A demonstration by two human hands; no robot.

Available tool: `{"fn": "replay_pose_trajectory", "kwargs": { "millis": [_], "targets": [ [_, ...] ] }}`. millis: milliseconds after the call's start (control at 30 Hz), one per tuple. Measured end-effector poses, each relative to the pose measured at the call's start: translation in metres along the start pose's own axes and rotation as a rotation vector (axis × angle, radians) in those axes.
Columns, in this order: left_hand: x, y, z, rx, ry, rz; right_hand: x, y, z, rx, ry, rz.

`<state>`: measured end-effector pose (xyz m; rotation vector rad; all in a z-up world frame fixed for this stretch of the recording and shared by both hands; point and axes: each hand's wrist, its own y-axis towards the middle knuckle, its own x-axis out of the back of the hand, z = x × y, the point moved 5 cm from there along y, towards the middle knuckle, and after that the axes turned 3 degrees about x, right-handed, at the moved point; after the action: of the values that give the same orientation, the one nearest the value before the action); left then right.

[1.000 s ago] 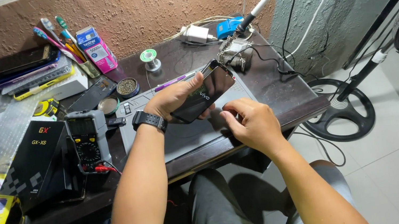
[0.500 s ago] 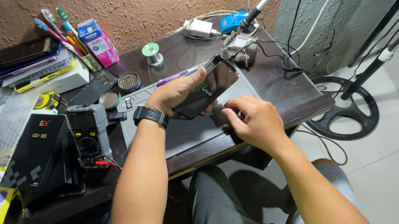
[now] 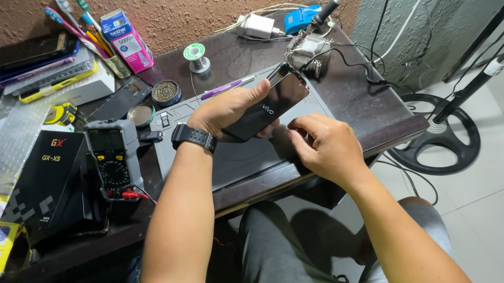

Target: Disassembling a smartphone to inspect and access internal components on a repair bench.

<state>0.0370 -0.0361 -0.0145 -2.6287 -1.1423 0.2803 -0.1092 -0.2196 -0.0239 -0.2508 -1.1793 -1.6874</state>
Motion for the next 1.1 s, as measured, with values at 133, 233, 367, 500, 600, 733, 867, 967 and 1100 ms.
{"fn": "replay_pose_trajectory", "kwargs": {
  "millis": [133, 233, 367, 500, 600, 733, 867, 967, 1100],
  "targets": [
    [0.0, -0.009, -0.006, -0.006, 0.026, -0.027, 0.004, 0.0, 0.005, 0.011, 0.003, 0.006],
    [0.0, -0.015, -0.015, -0.018, -0.012, -0.05, 0.005, 0.002, 0.007, 0.003, 0.018, 0.015],
    [-0.001, -0.005, -0.011, -0.023, 0.074, -0.014, 0.002, 0.001, 0.003, 0.029, -0.006, 0.0],
    [-0.006, -0.003, -0.011, -0.029, 0.084, 0.003, 0.002, 0.0, 0.002, 0.038, -0.02, -0.012],
    [-0.006, 0.002, -0.009, -0.03, 0.08, 0.015, 0.001, -0.001, 0.001, 0.04, -0.025, -0.014],
    [-0.001, 0.001, -0.007, -0.003, 0.018, 0.018, -0.001, -0.001, -0.002, 0.04, -0.009, -0.018],
    [-0.001, -0.003, -0.01, 0.0, 0.04, 0.015, 0.0, -0.001, -0.001, 0.036, -0.013, -0.027],
    [0.002, -0.003, -0.008, 0.018, 0.051, 0.013, -0.001, -0.003, -0.001, 0.029, -0.021, -0.035],
    [-0.003, -0.014, -0.018, 0.01, 0.116, -0.01, 0.002, -0.001, 0.004, 0.036, -0.027, -0.031]
  ]
}}
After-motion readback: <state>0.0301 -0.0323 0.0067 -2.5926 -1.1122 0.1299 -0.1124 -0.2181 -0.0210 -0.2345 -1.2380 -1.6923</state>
